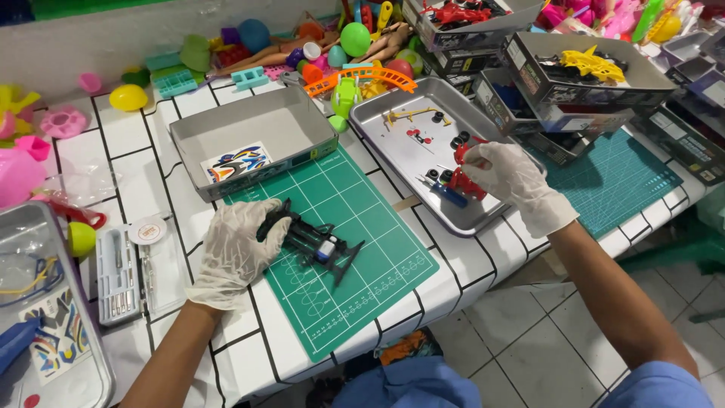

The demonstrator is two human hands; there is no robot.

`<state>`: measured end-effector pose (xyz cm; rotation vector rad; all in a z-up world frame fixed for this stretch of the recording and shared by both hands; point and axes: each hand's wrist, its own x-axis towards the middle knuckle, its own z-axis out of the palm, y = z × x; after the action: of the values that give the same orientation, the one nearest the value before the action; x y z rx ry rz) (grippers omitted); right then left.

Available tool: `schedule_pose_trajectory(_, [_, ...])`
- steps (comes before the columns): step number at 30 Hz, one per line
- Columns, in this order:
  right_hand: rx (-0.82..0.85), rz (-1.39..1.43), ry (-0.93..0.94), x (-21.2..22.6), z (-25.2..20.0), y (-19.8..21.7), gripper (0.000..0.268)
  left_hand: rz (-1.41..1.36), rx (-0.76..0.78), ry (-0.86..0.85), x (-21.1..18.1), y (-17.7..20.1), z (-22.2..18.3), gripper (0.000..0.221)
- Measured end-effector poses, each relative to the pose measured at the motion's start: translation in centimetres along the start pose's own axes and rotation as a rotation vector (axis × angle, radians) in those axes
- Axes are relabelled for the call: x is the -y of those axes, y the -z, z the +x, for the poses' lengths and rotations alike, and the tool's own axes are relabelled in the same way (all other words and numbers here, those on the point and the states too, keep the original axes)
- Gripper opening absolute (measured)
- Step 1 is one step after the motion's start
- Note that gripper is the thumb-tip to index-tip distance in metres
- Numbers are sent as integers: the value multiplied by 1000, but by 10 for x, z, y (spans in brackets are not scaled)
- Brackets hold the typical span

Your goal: Assembling a mini 4WD toy car by installing internal components like the motor and gears into the chassis and then attaching the red body shell.

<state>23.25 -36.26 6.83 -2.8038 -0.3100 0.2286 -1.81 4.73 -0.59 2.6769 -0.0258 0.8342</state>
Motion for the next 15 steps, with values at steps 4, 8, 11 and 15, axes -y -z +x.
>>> schedule_pose_trajectory(4, [111, -268, 441, -1, 8, -9, 59, -50, -59, 32, 1, 8, -2, 38])
schedule_pose_trajectory(8, [342, -578, 392, 3, 23, -5, 98, -134, 129, -124, -7, 24, 7, 96])
schedule_pose_trajectory(11, [400, -503, 596, -57, 62, -23, 115, -199, 335, -236, -6, 24, 9, 107])
schedule_pose_trajectory(15, [390, -572, 570, -74, 66, -21, 108, -145, 201, -307, -5, 17, 4, 90])
